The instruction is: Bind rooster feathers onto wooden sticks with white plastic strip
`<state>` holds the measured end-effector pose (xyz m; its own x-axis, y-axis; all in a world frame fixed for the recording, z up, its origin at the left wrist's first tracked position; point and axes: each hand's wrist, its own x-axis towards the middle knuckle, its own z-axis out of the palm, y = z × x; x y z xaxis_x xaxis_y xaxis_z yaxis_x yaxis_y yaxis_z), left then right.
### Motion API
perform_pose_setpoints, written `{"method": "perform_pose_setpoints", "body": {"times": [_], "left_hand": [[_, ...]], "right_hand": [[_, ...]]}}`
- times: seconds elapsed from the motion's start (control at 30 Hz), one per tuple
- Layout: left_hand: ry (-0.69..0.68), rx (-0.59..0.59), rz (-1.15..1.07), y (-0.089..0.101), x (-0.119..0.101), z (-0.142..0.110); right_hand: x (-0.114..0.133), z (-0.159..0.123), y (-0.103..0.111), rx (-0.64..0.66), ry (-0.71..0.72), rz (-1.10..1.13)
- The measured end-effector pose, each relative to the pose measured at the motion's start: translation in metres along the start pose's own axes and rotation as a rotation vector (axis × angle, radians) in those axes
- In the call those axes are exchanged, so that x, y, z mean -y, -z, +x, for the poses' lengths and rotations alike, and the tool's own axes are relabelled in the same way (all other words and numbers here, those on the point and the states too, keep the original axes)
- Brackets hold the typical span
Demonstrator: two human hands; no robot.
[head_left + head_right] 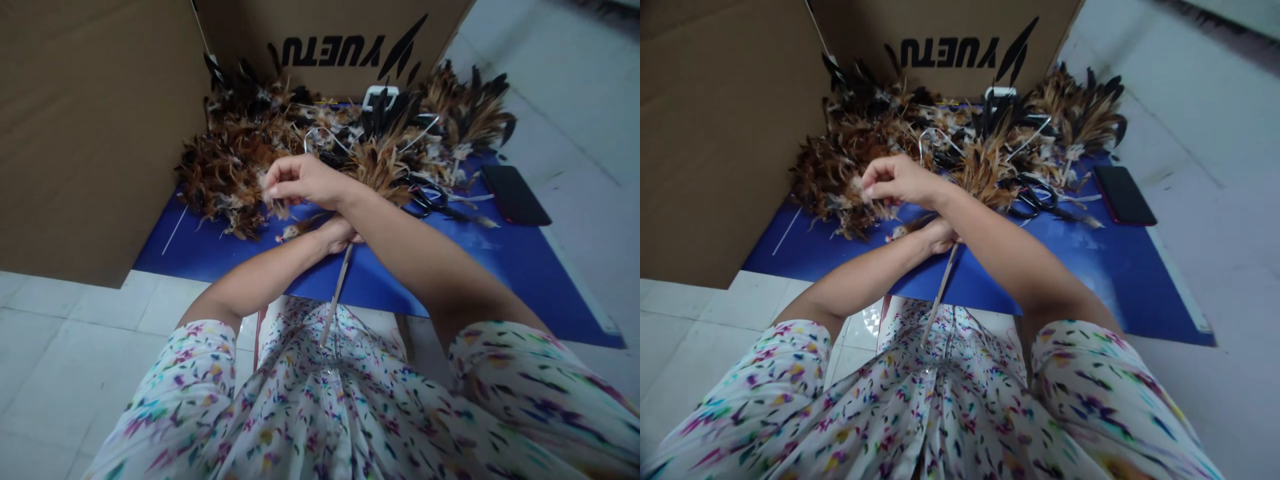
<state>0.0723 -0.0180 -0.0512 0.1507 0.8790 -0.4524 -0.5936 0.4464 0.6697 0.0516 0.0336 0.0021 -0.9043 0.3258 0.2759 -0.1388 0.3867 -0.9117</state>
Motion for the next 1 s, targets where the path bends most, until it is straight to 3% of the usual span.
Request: {"method": "perform_pose_setpoints", "body": {"times": [0.17,0.37,0.47,0.57,0.73,0.83,1.0], "left_hand": [[-0.065,0.079,0.152,0.0,-0.004,0.002],[-0.018,0.104,0.176,-0.002,-0.01,-0.004],[-0.021,0.094,0.179,0.0,-0.01,-0.003],[-0.008,0.09,0.161,0.001,-0.01,-0.003],[0.015,0.107,0.145,0.001,-0.012,-0.006],[0.013,0.12,0.169,0.0,-0.013,-0.007],[0.019,0.091,0.21,0.0,-0.014,-0.007]], "right_hand": [[0.012,-0.02,0.021,-0.183,-0.033,0.456],[0.03,-0.045,0.04,-0.349,0.034,0.53],[0.048,-0.071,0.054,-0.406,0.052,0.477],[0.058,-0.105,0.069,-0.455,0.045,0.224],[0.041,-0.148,0.08,-0.513,-0.123,-0.303],[0.023,-0.162,0.08,-0.53,-0.157,-0.331],[0.012,-0.174,0.079,-0.639,-0.186,-0.155]]}}
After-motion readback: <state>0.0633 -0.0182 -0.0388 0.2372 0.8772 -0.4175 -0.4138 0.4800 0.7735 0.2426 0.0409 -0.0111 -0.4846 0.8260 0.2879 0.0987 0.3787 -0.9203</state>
